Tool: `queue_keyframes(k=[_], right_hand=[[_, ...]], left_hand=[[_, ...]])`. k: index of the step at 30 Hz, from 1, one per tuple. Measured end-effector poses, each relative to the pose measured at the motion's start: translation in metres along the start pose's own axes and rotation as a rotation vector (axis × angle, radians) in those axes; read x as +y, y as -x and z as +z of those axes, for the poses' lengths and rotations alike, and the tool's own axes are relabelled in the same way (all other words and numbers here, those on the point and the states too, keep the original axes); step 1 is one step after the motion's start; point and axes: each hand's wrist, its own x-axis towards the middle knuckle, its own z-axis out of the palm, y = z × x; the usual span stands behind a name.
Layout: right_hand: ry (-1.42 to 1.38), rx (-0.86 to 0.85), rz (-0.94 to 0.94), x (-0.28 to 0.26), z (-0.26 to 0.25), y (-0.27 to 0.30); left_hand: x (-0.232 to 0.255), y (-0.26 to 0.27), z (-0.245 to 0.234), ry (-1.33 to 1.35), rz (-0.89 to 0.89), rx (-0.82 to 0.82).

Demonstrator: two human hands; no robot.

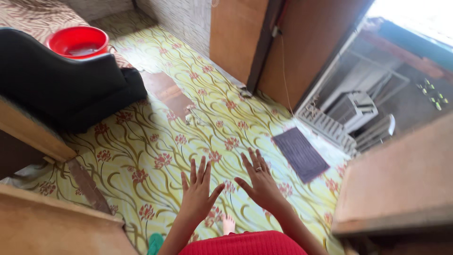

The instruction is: The person picks up a white cable from the floor, walks to a table, and places it down. They then pick up a gold-colored bracelet, walk to a small black stand, and place it there. The person repeats this process with another white cable and a white charger adapter, moving them from the table to the stand.

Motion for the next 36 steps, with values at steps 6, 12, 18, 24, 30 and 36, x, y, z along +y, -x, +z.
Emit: queue_keyframes(k=[6,12,18,24,30,36], right_hand=[[0.011,-0.018,-0.156,0.039,0.002,-0.089],[-0.032,-0.069,-0.282,0.056,0.027,-0.159],[-0.055,-0.210,-0.373,0.036,0.053,-0.223],[-0.066,-0.307,-0.459,0.009,0.085,-0.317],[-0.066,-0.279,-0.634,-0.047,0.125,-0.428],[-0.151,-0.396,-0.751,-0.125,0.159,-0.499]], left_hand=[[-0.014,-0.072,0.032,0.003,-0.077,0.023],[-0.041,-0.095,0.044,-0.015,-0.190,0.090],[-0.083,-0.107,0.034,-0.023,-0.338,0.222],[-0.143,-0.151,0.013,-0.037,-0.445,0.308],[-0.236,-0.222,-0.034,-0.107,-0.448,0.371],[-0.311,-0.245,-0.086,-0.106,-0.510,0.367]])
